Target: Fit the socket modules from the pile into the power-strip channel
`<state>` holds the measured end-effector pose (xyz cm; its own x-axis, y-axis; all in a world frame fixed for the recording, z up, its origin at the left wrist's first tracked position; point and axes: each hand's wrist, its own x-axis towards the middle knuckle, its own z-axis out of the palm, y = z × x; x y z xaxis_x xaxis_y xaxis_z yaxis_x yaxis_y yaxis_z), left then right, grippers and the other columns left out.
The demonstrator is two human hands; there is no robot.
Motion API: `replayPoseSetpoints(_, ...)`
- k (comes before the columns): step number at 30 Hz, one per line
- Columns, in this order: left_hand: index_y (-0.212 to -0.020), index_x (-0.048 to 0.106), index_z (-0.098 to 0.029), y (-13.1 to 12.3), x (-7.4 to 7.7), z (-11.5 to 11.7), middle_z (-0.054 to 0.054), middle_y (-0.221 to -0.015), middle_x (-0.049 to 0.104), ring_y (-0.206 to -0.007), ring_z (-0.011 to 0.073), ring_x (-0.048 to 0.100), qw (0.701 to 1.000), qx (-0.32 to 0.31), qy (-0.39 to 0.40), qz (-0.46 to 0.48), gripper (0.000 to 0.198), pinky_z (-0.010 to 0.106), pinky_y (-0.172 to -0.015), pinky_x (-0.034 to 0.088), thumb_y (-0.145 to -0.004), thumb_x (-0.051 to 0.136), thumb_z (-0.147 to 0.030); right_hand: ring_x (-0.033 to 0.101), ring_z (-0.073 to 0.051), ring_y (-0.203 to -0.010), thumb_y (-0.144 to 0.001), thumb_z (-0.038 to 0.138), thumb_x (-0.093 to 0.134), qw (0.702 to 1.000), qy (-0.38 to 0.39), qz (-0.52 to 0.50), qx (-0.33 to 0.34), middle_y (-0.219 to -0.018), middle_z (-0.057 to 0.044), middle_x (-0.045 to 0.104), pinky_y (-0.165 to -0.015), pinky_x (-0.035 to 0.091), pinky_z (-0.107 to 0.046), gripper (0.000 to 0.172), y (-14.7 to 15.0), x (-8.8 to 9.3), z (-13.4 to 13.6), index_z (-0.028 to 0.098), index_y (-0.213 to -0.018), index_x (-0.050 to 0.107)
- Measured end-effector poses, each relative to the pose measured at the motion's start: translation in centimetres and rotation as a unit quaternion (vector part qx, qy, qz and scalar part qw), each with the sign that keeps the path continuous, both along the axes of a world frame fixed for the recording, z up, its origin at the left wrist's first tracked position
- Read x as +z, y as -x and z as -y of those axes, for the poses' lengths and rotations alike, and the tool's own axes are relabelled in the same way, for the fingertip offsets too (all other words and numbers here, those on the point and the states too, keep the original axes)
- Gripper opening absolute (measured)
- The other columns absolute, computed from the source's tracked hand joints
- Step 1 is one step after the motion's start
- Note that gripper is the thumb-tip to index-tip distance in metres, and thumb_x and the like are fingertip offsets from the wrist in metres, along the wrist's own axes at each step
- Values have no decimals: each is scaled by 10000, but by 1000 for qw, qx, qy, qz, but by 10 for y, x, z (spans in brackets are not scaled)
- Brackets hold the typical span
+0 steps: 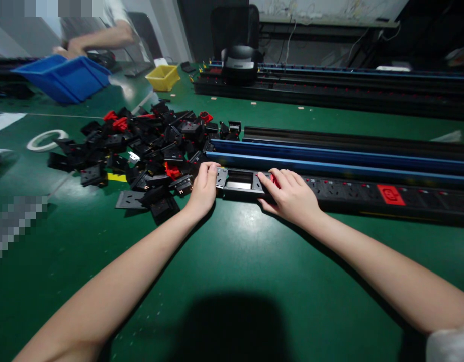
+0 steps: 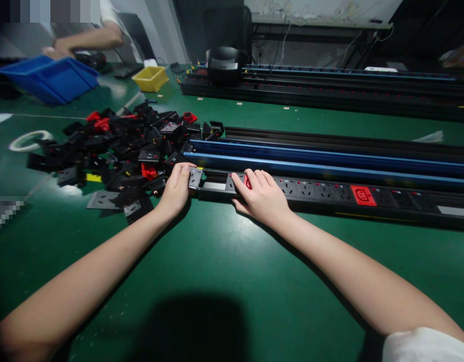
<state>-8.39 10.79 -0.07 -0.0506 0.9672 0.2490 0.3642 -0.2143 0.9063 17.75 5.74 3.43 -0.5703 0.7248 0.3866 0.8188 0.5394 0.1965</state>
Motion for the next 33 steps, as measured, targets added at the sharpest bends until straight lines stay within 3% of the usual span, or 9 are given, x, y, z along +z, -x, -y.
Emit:
replayPoseSetpoints(10,-1072,590,-228,-2,5,3,57,-918,663,-859,215,634,1000,-5,6,-17,597,364,-793,491,-1001,273,-729,609,-349,-1173,-994,435,562,1000,-12,6,0,-1337,-234,632,-1075,440,-469,573,0,0,0,103,-1461,570)
replayPoseSetpoints(14,-1115,589,-208,-3,7,6,88,-1043,680,-997,242,629,997,-18,16,-73,594,408,-930,493,-1026,245,-684,616,-350,-1157,-987,440,573,1000,-16,6,1,-1329,-234,636,-1067,447,-463,577,0,-1,-1,104,-1456,574)
replayPoseSetpoints(20,-1326,614,-183,-4,10,6,124,-1332,661,-1281,280,520,979,-49,4,-199,504,496,-1157,390,-1059,300,-473,619,-348,-1141,-978,433,590,1000,-18,2,5,-1324,-243,639,-1060,451,-467,579,0,-1,-1,92,-1446,584)
replayPoseSetpoints(33,-1526,493,-110,1,0,-1,157,-1493,587,-1347,293,485,972,-94,-4,-215,679,539,-1222,352,-1018,387,-548,623,-351,-1138,-967,438,607,1000,-25,4,5,-1316,-236,641,-1060,453,-461,590,1,-1,-1,100,-1449,583)
